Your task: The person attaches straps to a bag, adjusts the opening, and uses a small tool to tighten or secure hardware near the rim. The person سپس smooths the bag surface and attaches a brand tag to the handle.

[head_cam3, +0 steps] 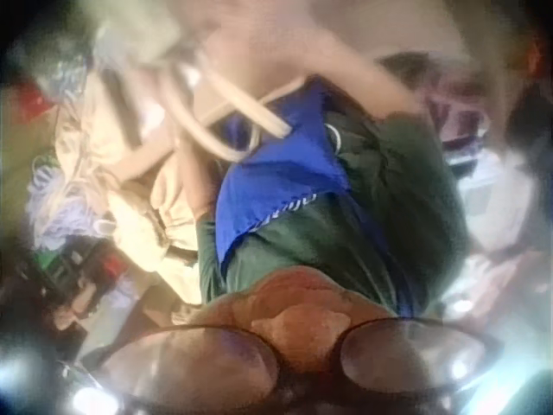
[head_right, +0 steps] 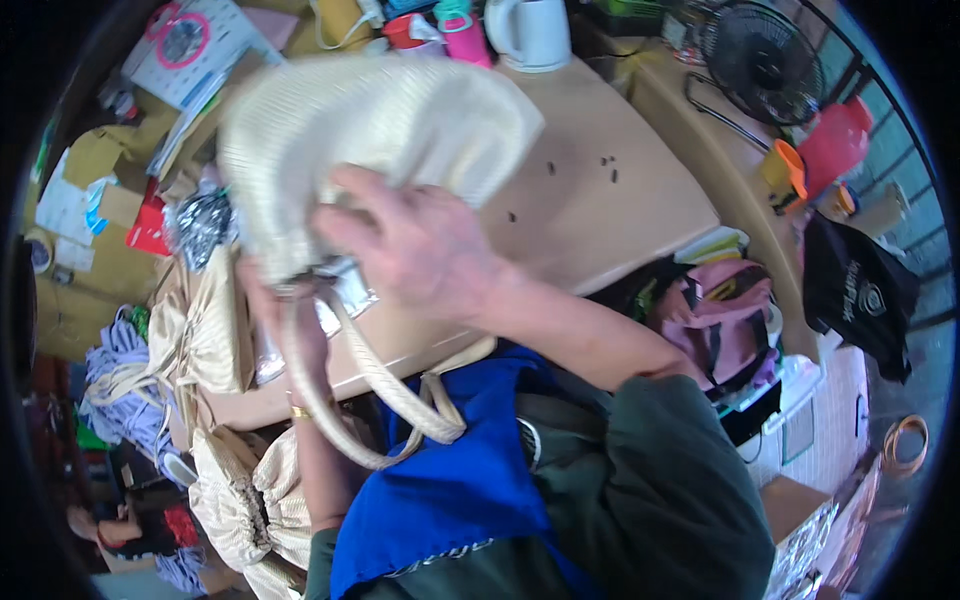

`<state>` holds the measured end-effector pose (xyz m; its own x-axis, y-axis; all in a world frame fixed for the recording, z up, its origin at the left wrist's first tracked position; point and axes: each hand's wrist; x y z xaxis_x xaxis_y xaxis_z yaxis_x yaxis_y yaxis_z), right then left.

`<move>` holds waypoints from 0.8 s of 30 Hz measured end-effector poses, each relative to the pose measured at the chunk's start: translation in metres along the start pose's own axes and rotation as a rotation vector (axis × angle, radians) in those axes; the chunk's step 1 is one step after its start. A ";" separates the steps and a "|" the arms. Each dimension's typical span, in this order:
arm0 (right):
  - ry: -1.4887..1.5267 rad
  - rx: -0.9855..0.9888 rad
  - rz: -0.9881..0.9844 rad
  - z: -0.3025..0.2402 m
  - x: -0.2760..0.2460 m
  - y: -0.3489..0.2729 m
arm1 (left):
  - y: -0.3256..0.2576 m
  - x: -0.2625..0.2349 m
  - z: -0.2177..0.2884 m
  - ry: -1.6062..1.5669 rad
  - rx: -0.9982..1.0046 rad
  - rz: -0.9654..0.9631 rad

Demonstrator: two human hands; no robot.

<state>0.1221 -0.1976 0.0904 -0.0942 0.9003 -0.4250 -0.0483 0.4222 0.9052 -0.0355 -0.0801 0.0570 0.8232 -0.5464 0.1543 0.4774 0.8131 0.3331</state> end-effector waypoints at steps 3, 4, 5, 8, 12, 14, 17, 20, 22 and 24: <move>0.180 0.119 -0.271 0.017 0.008 -0.034 | -0.004 -0.064 -0.031 0.345 -0.207 -0.431; 0.241 0.145 -0.347 0.026 0.019 -0.045 | -0.003 -0.079 -0.031 0.327 -0.304 -0.427; 0.298 0.167 -0.340 0.026 0.032 -0.053 | -0.001 -0.079 -0.012 0.037 -0.512 -0.259; 0.460 0.230 -0.297 0.017 0.057 -0.052 | 0.002 -0.053 0.018 0.259 -0.510 -0.173; 0.585 0.291 -0.169 -0.004 0.063 -0.036 | -0.004 -0.018 -0.032 1.168 0.086 -0.132; 0.573 0.273 -0.112 -0.008 0.053 -0.030 | -0.005 -0.030 -0.053 1.106 0.064 0.036; 0.599 0.371 -0.079 -0.002 0.043 -0.030 | -0.022 -0.033 -0.060 0.836 0.010 0.072; 0.596 0.542 -0.170 0.019 0.062 -0.042 | -0.054 -0.026 -0.061 0.274 -0.115 -0.085; 0.520 0.737 -0.442 0.045 0.091 -0.075 | -0.077 -0.009 -0.043 0.120 -0.173 -0.287; 0.619 0.721 -0.607 0.052 0.104 -0.092 | -0.067 -0.009 -0.032 0.348 -0.225 -0.620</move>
<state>0.1688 -0.1375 -0.0368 -0.7373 0.4022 -0.5429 0.3128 0.9154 0.2533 -0.0653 -0.1228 0.0031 0.4145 -0.8536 -0.3155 0.9064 0.4183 0.0590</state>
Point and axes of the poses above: each hand's wrist, its own y-axis towards the middle knuckle, its own x-axis out of the palm, z = x × y, and after that the axes turned 5 degrees about -x, right-handed
